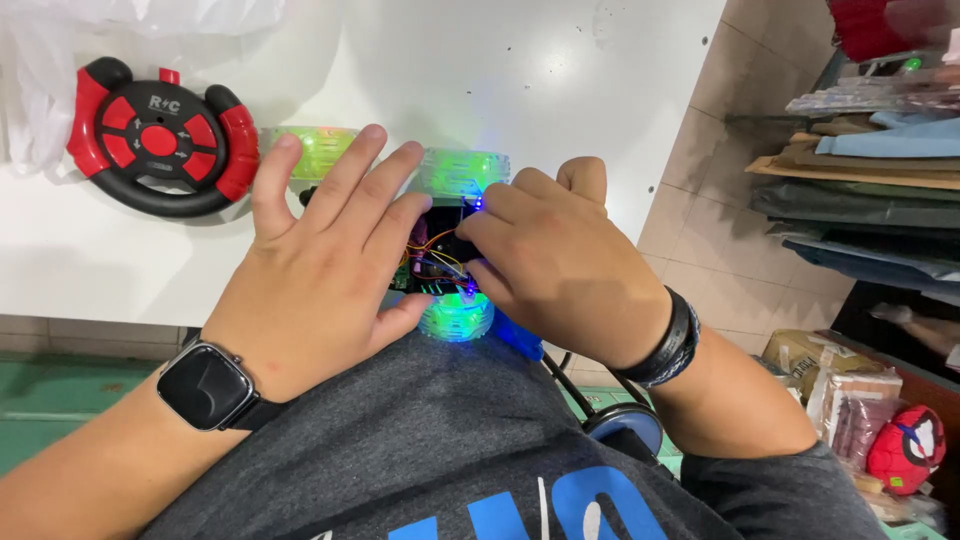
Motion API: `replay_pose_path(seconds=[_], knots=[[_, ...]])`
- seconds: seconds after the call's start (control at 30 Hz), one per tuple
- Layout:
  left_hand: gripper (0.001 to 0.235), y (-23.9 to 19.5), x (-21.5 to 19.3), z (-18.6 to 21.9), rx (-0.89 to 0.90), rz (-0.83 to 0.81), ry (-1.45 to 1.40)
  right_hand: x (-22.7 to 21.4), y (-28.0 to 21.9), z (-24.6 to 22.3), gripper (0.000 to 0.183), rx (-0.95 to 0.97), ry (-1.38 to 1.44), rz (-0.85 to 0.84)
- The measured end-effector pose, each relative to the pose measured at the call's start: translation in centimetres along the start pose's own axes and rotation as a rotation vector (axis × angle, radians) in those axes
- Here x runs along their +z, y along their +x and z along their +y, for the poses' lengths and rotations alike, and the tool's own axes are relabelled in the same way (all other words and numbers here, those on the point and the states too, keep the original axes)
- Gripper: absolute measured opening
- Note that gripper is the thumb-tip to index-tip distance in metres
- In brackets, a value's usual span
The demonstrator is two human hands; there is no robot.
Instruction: Repairing and reassembling a remote-controlled toy car by connecting internal wiring and fitting the chassis components.
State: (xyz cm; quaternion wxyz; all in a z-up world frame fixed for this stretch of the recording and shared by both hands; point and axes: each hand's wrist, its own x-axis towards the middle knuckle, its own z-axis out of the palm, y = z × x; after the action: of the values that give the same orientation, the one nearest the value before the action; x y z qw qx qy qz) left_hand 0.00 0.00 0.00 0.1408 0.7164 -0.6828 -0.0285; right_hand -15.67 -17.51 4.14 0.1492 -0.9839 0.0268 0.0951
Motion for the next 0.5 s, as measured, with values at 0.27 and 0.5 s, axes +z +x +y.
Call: replay_pose_path(seconds=[0.27, 0.5], knots=[[0.069, 0.00, -0.09, -0.02, -0.018, -0.008, -0.010, -0.19, 0.58, -0.05, 0.019, -0.145, 0.014, 0.064], [0.070, -0.04, 0.07, -0.05, -0.015, -0.007, 0.007, -0.33, 0.53, 0.05, 0.018, -0.166, -0.015, 0.045]])
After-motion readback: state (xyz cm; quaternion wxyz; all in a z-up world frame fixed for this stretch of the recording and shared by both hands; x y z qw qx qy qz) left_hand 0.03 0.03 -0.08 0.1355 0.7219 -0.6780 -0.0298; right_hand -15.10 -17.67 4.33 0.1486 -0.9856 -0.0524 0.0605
